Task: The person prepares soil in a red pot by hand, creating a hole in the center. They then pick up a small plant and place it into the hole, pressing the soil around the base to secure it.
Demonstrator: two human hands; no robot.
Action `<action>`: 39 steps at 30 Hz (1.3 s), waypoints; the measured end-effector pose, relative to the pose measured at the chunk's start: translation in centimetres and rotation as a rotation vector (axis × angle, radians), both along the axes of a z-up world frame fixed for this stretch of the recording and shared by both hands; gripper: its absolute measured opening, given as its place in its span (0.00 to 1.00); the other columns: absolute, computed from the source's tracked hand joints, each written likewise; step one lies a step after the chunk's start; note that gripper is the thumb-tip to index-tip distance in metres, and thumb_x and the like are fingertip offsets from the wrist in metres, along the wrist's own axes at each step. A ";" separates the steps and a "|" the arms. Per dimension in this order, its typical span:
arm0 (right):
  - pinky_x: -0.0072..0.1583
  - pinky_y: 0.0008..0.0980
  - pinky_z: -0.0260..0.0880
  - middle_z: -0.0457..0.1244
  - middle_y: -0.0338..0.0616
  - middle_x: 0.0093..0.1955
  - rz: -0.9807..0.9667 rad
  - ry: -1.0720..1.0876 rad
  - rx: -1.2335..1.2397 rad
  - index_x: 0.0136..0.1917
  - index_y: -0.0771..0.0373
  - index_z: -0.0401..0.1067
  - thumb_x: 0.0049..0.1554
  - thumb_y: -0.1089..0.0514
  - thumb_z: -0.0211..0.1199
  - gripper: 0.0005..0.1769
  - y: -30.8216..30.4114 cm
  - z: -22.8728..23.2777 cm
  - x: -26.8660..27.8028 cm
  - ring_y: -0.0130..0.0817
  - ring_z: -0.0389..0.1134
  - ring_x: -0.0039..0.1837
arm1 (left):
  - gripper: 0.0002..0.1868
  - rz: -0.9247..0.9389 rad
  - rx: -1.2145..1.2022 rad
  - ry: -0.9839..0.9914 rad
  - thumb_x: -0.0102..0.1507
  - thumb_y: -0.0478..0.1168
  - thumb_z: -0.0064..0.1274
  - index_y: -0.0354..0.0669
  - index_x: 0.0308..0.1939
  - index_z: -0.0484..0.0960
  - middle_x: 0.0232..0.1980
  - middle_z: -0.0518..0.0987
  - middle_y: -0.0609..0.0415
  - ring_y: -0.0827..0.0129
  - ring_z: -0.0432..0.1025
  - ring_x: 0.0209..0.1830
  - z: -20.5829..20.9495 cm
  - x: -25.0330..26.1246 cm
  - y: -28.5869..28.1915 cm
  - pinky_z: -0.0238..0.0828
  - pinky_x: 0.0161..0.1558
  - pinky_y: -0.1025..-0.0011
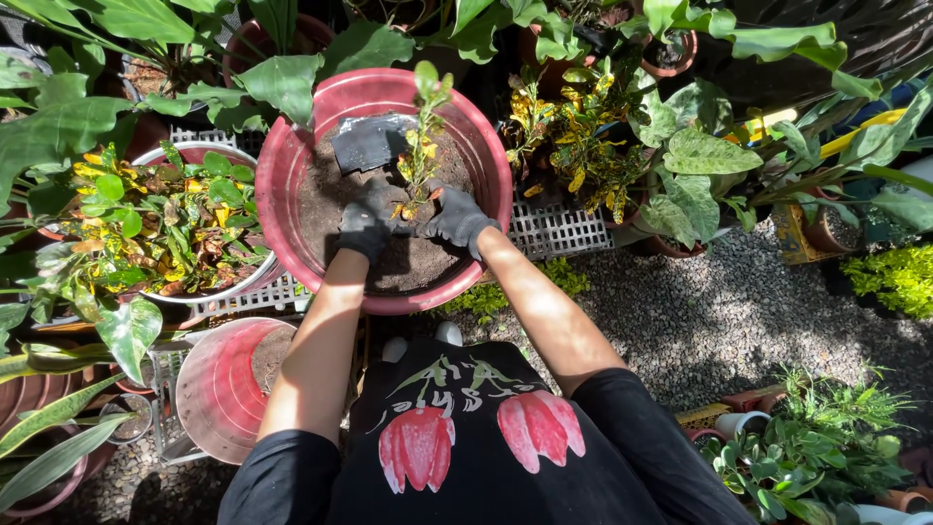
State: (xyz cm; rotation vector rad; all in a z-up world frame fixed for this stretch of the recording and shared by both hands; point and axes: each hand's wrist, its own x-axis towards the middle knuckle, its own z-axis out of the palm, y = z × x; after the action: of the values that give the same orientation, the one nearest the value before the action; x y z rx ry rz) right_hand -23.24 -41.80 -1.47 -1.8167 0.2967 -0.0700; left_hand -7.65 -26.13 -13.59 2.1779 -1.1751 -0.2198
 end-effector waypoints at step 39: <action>0.53 0.50 0.73 0.70 0.57 0.45 -0.069 0.256 -0.977 0.44 0.60 0.79 0.51 0.62 0.64 0.06 1.2 -2.6 3.0 0.56 0.72 0.49 | 0.31 0.209 0.245 0.145 0.68 0.60 0.46 0.49 0.70 0.72 0.71 0.73 0.48 0.53 0.71 0.67 0.7 -1.2 -0.9 0.67 0.68 0.60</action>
State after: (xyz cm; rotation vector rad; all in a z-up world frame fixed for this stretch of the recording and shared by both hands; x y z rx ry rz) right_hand -20.21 -40.64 -4.05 -2.7929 0.5713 -0.0291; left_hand -8.81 -27.04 -12.91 2.4313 -0.8705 -0.4430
